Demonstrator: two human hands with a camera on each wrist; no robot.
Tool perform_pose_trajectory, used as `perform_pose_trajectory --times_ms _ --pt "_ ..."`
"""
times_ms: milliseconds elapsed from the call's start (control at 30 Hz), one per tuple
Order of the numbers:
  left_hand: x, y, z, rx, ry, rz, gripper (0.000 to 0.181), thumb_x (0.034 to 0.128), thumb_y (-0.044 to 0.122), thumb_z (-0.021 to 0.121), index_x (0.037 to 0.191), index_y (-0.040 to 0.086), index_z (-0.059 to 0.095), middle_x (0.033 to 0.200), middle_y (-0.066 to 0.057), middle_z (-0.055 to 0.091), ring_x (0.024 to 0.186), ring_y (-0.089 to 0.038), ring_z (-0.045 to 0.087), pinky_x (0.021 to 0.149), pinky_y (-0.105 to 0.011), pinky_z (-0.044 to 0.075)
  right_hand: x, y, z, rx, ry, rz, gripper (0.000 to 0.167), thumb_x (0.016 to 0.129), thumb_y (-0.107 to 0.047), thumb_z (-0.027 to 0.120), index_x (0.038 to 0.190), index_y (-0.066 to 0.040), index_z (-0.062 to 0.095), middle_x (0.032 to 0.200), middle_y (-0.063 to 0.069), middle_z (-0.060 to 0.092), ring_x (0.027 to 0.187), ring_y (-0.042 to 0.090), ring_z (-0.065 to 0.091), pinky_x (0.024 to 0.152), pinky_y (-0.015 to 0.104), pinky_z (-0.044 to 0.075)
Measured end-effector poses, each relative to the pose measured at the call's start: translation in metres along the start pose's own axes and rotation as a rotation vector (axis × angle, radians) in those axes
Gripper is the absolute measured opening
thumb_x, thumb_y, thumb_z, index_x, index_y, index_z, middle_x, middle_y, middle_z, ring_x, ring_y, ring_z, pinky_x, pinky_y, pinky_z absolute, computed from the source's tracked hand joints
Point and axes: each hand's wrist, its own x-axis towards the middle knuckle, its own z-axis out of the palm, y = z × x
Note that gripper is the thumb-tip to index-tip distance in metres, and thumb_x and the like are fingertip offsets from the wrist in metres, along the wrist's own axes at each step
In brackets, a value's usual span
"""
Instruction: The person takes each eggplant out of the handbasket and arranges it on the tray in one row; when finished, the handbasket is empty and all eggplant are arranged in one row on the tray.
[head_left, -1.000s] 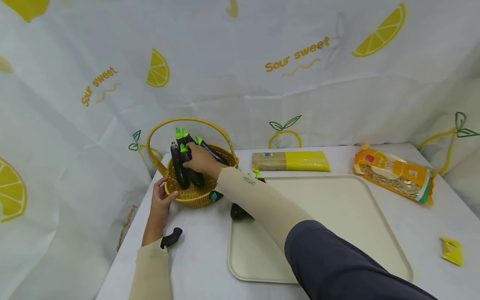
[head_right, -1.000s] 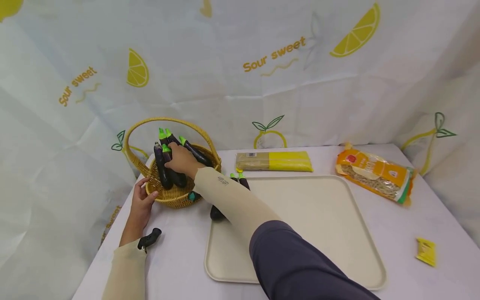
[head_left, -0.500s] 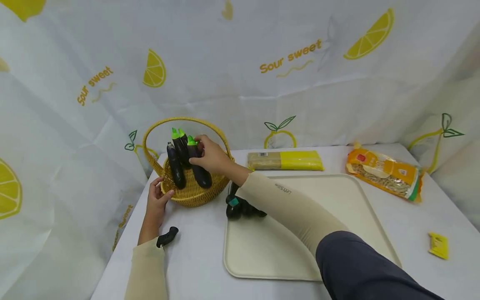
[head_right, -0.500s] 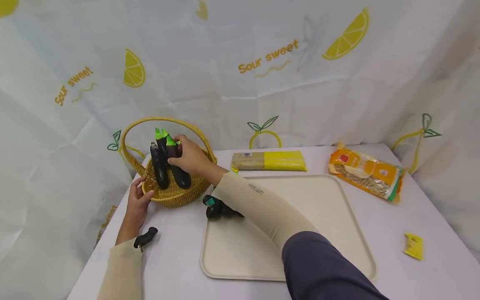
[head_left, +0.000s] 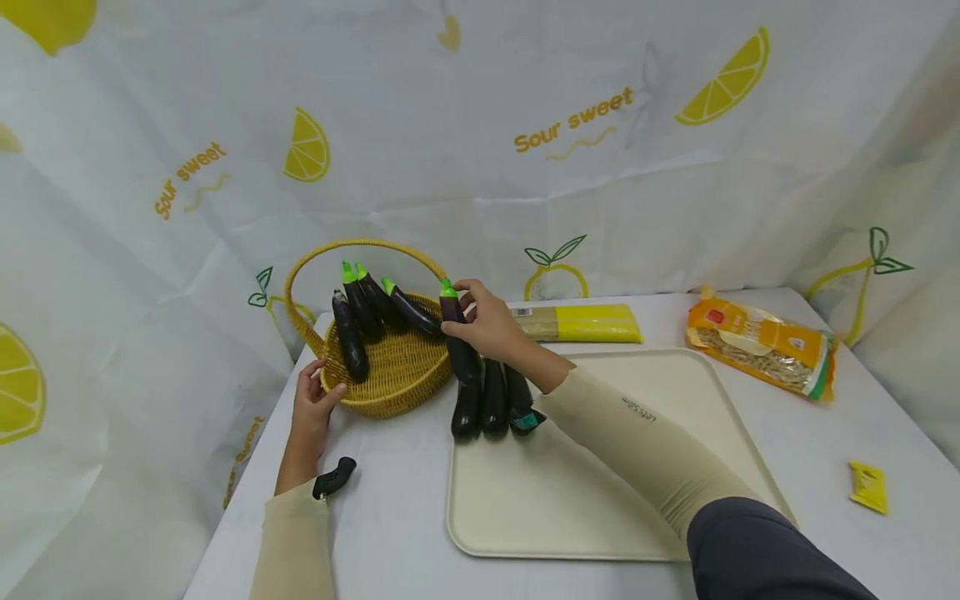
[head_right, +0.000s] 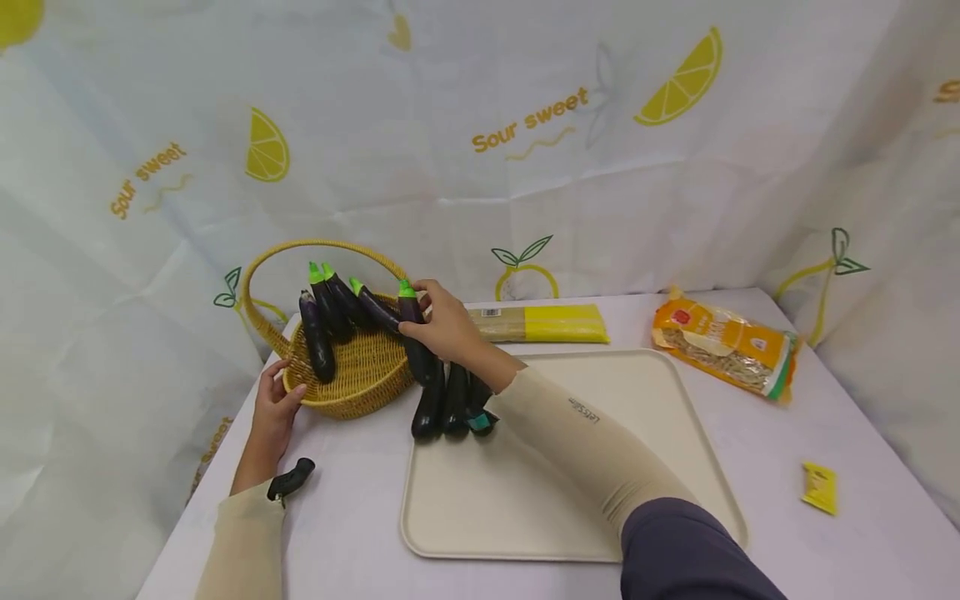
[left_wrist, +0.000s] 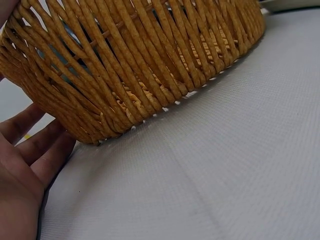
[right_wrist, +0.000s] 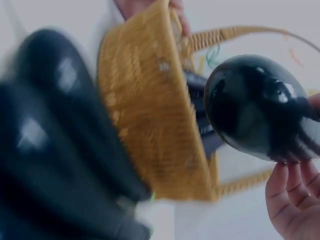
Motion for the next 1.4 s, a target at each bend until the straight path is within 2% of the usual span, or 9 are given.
perform_pose_trajectory --times_ms 233,533,700,833,967,1233,1400 --pt "0.005 0.0 -0.004 0.03 0.006 0.016 0.058 0.093 -0.003 0.061 0.14 0.014 0.032 0.133 -0.01 0.043 0.112 -0.016 0.049 0.088 -0.02 0.043 -0.022 0.036 -0.031 -0.037 0.083 0.103 0.065 0.089 -0.03 0.071 0.143 -0.014 0.039 0.113 0.008 0.054 0.09 0.022 0.057 0.07 0.037 0.05" --pt "0.003 0.003 -0.003 0.026 0.011 0.02 0.058 0.0921 -0.003 0.061 0.14 0.014 0.034 0.134 -0.011 0.044 0.108 -0.015 0.05 0.086 -0.02 0.044 -0.058 0.075 -0.056 -0.066 0.091 0.238 0.066 0.09 -0.03 0.07 0.144 -0.012 0.037 0.118 0.014 0.053 0.099 0.029 0.056 0.081 0.042 0.049" --pt "0.002 0.006 -0.002 0.02 0.008 0.015 0.059 0.0925 0.0 0.062 0.141 0.014 0.033 0.136 -0.011 0.042 0.111 -0.015 0.049 0.088 -0.019 0.043 -0.072 0.095 -0.056 -0.083 0.065 0.295 0.066 0.09 -0.03 0.069 0.144 -0.008 0.037 0.119 0.015 0.055 0.103 0.031 0.057 0.082 0.043 0.049" --pt "0.001 0.007 -0.003 0.03 0.03 -0.006 0.059 0.093 -0.001 0.062 0.141 0.016 0.033 0.137 -0.012 0.043 0.11 -0.015 0.048 0.088 -0.019 0.042 -0.078 0.104 -0.048 -0.099 0.031 0.326 0.067 0.09 -0.031 0.069 0.144 -0.007 0.038 0.116 0.015 0.056 0.098 0.029 0.059 0.08 0.042 0.05" --pt "-0.002 0.008 -0.003 0.022 0.054 -0.022 0.058 0.0931 -0.002 0.061 0.141 0.016 0.033 0.135 -0.011 0.043 0.109 -0.015 0.048 0.088 -0.019 0.042 -0.08 0.108 -0.041 -0.116 0.005 0.316 0.066 0.09 -0.034 0.068 0.144 -0.007 0.039 0.114 0.015 0.058 0.091 0.027 0.06 0.078 0.042 0.049" --pt "-0.004 0.006 0.002 0.046 0.033 -0.051 0.061 0.0937 0.002 0.062 0.144 0.016 0.03 0.144 -0.013 0.039 0.116 -0.017 0.045 0.091 -0.019 0.039 -0.084 0.111 -0.039 -0.174 0.005 0.327 0.061 0.09 -0.035 0.069 0.138 -0.008 0.044 0.116 0.015 0.06 0.1 0.029 0.06 0.084 0.046 0.047" --pt "-0.003 0.003 0.004 0.051 0.028 -0.058 0.064 0.0938 0.003 0.062 0.146 0.016 0.027 0.146 -0.014 0.037 0.119 -0.018 0.043 0.092 -0.019 0.038 -0.086 0.11 -0.041 -0.188 0.027 0.352 0.062 0.089 -0.04 0.069 0.138 -0.008 0.047 0.113 0.013 0.06 0.096 0.029 0.058 0.084 0.045 0.046"
